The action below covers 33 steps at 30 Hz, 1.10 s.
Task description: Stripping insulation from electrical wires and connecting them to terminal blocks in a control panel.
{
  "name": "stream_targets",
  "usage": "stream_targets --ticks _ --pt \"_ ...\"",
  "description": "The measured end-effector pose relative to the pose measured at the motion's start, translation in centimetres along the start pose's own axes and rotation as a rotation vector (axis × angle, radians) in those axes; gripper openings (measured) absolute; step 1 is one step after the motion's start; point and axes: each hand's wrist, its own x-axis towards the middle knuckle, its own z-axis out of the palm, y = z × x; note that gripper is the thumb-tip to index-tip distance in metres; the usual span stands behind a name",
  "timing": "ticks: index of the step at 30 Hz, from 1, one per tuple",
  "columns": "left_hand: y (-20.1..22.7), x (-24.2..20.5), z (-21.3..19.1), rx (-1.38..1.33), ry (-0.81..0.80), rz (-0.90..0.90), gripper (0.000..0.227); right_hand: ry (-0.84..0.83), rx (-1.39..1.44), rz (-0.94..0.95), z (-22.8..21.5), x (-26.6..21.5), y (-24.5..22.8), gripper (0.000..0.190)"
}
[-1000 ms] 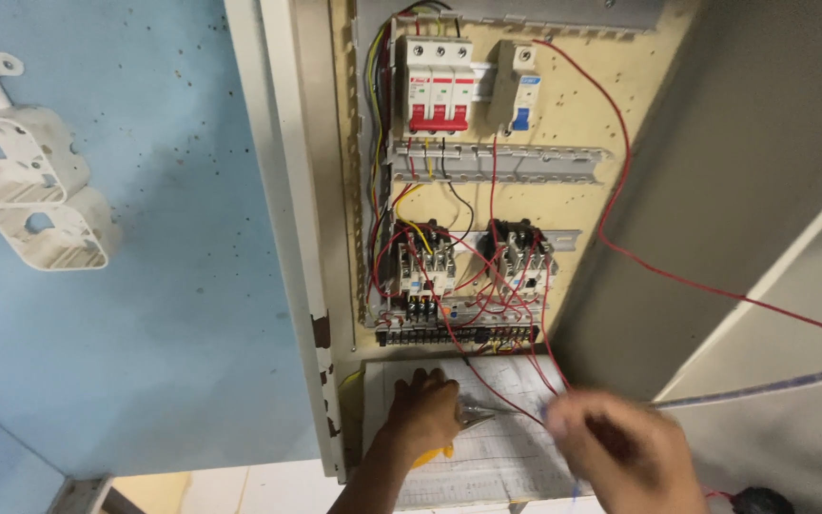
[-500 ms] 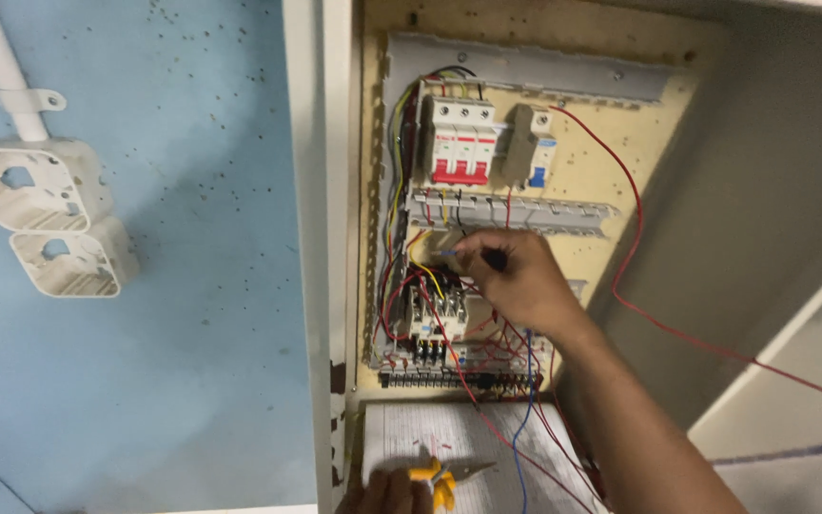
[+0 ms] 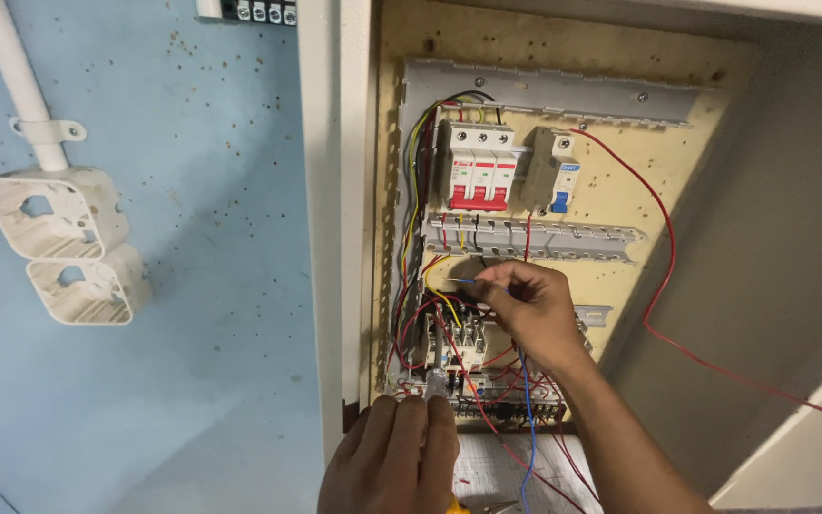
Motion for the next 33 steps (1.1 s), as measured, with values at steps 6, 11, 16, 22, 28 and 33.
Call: stream_targets --ticks 6,11,16,22,28,33 --pt "-0.1 0.7 0.8 0.009 -0.004 0.057 0.014 -0.060 0.008 0.130 -0.2 0.5 -1.3 0.009" --pt "-0.2 1.3 1.1 0.061 -0.042 0.075 0.013 -0.171 -0.293 0.003 -1.3 1.4 -0.9 0.006" --pt "-0.1 1.5 1.3 0.090 -0.013 0.064 0.017 -0.147 -0.238 -0.041 -1.9 1.6 0.7 0.007" --pt "0.0 1.5 1.8 0.140 0.004 0.063 0.019 -0.157 -0.233 -0.081 -2.0 1.5 1.3 0.011" --pt "0.9 2.4 3.0 0.144 0.052 -0.018 0.025 -0.152 -0.232 -0.149 -2.2 1.3 1.6 0.013" --pt "1.1 1.5 3.1 -0.099 0.015 0.043 0.061 -0.156 -0.194 -0.150 -2.2 1.3 1.8 0.012"
